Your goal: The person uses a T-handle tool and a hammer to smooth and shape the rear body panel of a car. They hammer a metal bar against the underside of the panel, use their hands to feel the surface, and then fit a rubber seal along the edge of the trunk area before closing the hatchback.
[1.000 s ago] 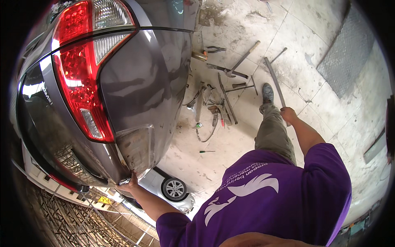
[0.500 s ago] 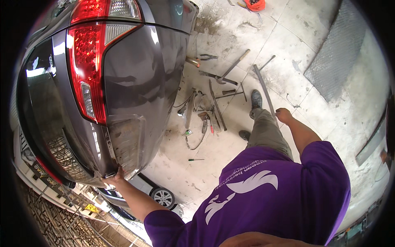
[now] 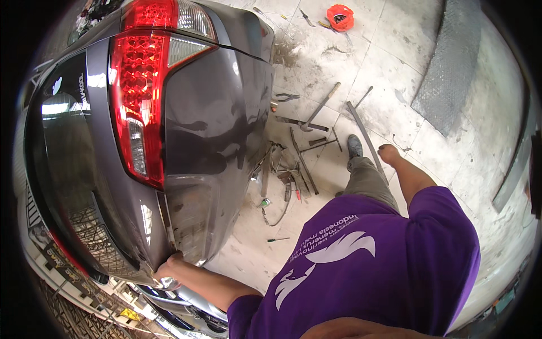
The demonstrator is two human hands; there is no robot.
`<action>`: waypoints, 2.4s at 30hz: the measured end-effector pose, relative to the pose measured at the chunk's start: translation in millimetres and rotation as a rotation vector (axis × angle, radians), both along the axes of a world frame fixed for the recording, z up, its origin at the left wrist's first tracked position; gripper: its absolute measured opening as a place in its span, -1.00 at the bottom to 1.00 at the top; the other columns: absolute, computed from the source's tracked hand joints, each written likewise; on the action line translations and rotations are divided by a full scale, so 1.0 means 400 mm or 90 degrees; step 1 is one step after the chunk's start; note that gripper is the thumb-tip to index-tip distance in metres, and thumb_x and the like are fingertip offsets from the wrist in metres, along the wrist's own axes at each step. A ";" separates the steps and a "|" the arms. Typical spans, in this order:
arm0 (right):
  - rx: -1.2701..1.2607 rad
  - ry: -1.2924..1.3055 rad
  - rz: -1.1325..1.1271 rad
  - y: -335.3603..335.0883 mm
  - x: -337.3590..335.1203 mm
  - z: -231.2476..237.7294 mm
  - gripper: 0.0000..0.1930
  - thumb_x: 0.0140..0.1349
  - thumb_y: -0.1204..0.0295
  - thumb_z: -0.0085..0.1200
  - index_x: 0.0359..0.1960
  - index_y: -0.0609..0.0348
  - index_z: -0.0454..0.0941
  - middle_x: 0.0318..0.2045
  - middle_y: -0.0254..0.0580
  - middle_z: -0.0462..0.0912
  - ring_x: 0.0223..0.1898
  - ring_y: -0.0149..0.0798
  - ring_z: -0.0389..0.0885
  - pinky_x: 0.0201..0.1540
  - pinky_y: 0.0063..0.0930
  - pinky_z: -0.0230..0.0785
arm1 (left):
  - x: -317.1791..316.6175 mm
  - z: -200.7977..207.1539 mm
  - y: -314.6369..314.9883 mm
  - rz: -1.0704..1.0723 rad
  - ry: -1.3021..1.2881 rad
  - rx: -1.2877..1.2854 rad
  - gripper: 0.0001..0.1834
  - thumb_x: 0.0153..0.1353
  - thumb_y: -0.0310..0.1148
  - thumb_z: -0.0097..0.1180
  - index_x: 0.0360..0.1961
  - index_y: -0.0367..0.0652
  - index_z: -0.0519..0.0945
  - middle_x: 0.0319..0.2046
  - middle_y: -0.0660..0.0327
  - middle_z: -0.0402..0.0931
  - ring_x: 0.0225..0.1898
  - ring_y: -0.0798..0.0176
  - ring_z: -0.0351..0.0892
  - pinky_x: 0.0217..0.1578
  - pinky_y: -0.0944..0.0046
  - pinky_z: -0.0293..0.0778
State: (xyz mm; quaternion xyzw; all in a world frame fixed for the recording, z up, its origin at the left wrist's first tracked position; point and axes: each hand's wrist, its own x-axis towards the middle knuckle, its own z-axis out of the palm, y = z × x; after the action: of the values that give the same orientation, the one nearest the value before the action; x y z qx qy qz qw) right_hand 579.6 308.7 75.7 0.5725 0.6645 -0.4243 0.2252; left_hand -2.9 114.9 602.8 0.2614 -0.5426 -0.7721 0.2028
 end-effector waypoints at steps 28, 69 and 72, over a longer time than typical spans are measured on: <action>0.064 -0.028 0.057 -0.249 0.134 0.093 -0.62 0.12 0.18 -0.09 -0.23 0.14 0.66 -0.14 0.08 0.62 -0.05 0.06 0.56 0.05 -0.19 0.39 | 0.039 -0.063 -0.160 -0.230 -0.008 0.056 -0.18 0.18 0.30 -0.24 0.23 -0.15 0.34 0.21 0.15 0.36 0.21 0.05 0.32 0.26 -0.04 0.16; 0.088 0.107 0.776 -0.631 -0.407 0.265 -0.60 0.01 0.24 -0.05 -0.16 0.10 0.65 -0.14 0.03 0.64 -0.06 0.04 0.58 0.00 -0.10 0.41 | 0.999 -1.102 -1.501 -1.042 -0.701 -0.638 -0.43 0.25 -0.19 0.05 0.19 -0.35 0.34 0.09 -0.08 0.41 0.06 0.03 0.44 0.08 0.14 0.35; 0.108 0.065 0.854 -0.488 -0.354 0.158 -0.62 0.01 0.24 -0.08 -0.22 0.10 0.67 -0.17 0.04 0.64 -0.09 0.05 0.59 -0.03 -0.09 0.43 | 0.965 -1.077 -1.409 -1.040 -0.695 -0.651 -0.41 0.24 -0.19 0.07 0.18 -0.37 0.33 0.10 -0.10 0.41 0.07 0.01 0.44 0.09 0.13 0.35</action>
State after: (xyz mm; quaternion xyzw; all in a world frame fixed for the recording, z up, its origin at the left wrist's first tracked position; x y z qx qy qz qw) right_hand 438.0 113.5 139.1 0.0312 0.9167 -0.1651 0.3625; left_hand 383.3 -448.7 172.2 0.0156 -0.8231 -0.1395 -0.5503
